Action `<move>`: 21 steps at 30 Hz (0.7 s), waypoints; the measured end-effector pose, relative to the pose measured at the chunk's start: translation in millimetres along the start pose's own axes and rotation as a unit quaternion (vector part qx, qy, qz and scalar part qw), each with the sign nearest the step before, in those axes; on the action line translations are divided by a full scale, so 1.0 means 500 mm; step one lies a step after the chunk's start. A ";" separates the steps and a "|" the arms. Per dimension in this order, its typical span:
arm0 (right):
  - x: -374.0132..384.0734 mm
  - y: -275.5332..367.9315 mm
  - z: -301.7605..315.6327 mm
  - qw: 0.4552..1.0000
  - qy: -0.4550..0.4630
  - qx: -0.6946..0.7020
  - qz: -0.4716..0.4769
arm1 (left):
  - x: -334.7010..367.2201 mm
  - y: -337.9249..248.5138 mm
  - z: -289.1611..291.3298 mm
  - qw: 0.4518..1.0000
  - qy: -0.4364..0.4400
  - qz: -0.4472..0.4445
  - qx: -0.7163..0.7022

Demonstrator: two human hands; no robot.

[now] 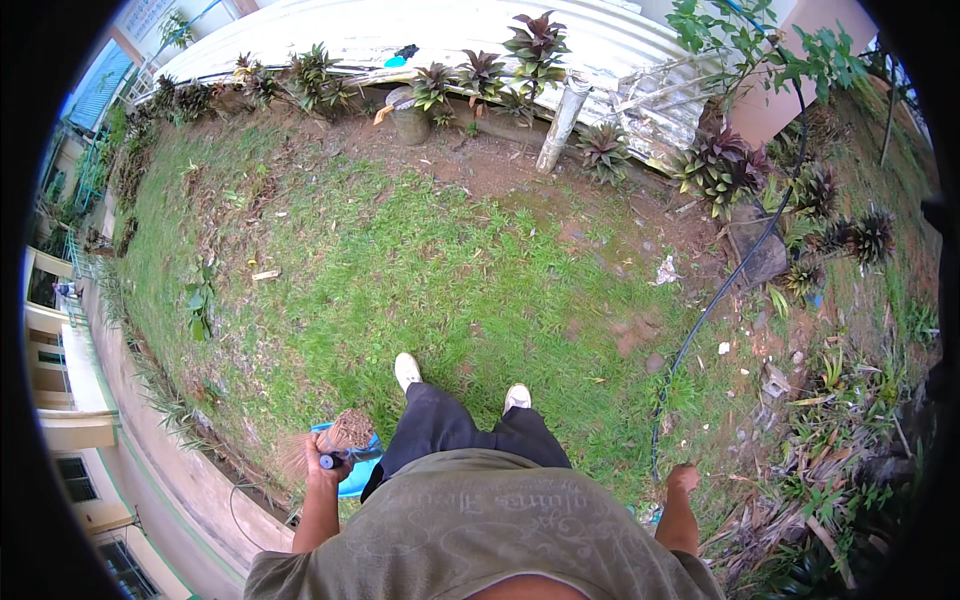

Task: The person sweeps dry leaves and debris on a grassy area using a traditional broom and a blue dustpan. They gather the debris into piles and scoop it into the dustpan, moving across the yard to clean different sections.

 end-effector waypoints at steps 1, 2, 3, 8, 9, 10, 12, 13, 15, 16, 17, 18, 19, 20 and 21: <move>-0.006 0.043 0.010 1.000 -0.007 -0.013 0.012 | 0.016 -0.036 0.025 1.000 0.014 0.020 -0.020; 0.021 0.059 -0.040 0.998 0.021 -0.046 0.023 | 0.014 -0.029 0.004 0.999 -0.026 0.019 -0.025; 0.052 0.073 -0.100 0.995 0.051 -0.075 0.037 | 0.033 -0.051 0.009 0.999 -0.012 0.020 -0.033; -0.122 0.863 -0.129 0.926 0.028 0.059 0.372 | 0.046 -0.220 0.107 0.998 0.057 0.006 -0.023; -0.177 1.026 -0.163 0.902 0.035 0.265 0.340 | 0.079 -0.275 0.147 0.997 0.075 -0.014 0.019; -0.264 1.225 -0.158 0.841 0.098 0.361 0.391 | 0.114 -0.310 0.157 0.993 0.103 -0.029 0.053; -0.518 1.546 -0.006 0.618 0.338 0.577 0.414 | 0.035 -0.331 0.103 0.965 0.254 0.062 -0.030; -0.607 1.645 0.058 0.555 0.386 0.609 0.416 | -0.005 -0.354 0.065 0.967 0.246 0.066 -0.031; -0.733 1.777 0.085 0.567 0.329 0.514 0.553 | -0.040 -0.417 0.009 0.996 0.071 0.036 0.033; -0.827 1.824 0.062 0.536 0.425 0.417 0.599 | -0.044 -0.451 0.002 0.994 0.082 0.056 0.042; -0.915 1.844 0.045 0.494 0.511 0.312 0.630 | -0.036 -0.487 0.001 0.994 0.087 0.067 0.009; -0.998 1.843 0.027 0.443 0.587 0.201 0.647 | -0.024 -0.520 -0.001 0.992 0.090 0.081 -0.023; -1.068 1.827 0.015 0.393 0.695 0.160 0.580 | -0.026 -0.550 -0.032 0.994 0.085 0.068 0.015; -1.111 1.819 -0.035 0.406 0.728 0.147 0.533 | -0.025 -0.574 -0.076 0.993 0.081 0.058 0.059; -1.152 1.823 -0.057 0.397 0.759 0.132 0.499 | 0.000 -0.606 -0.098 0.992 0.104 0.006 0.073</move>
Point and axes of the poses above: each hand's wrist, its own x-axis towards the middle knuckle, its own z-axis out of the back of the hand, y = z × x, the point moved 6 cm from there along x, towards the middle knuckle, and after that the axes turned 15 degrees about z, right-handed, at the moved point
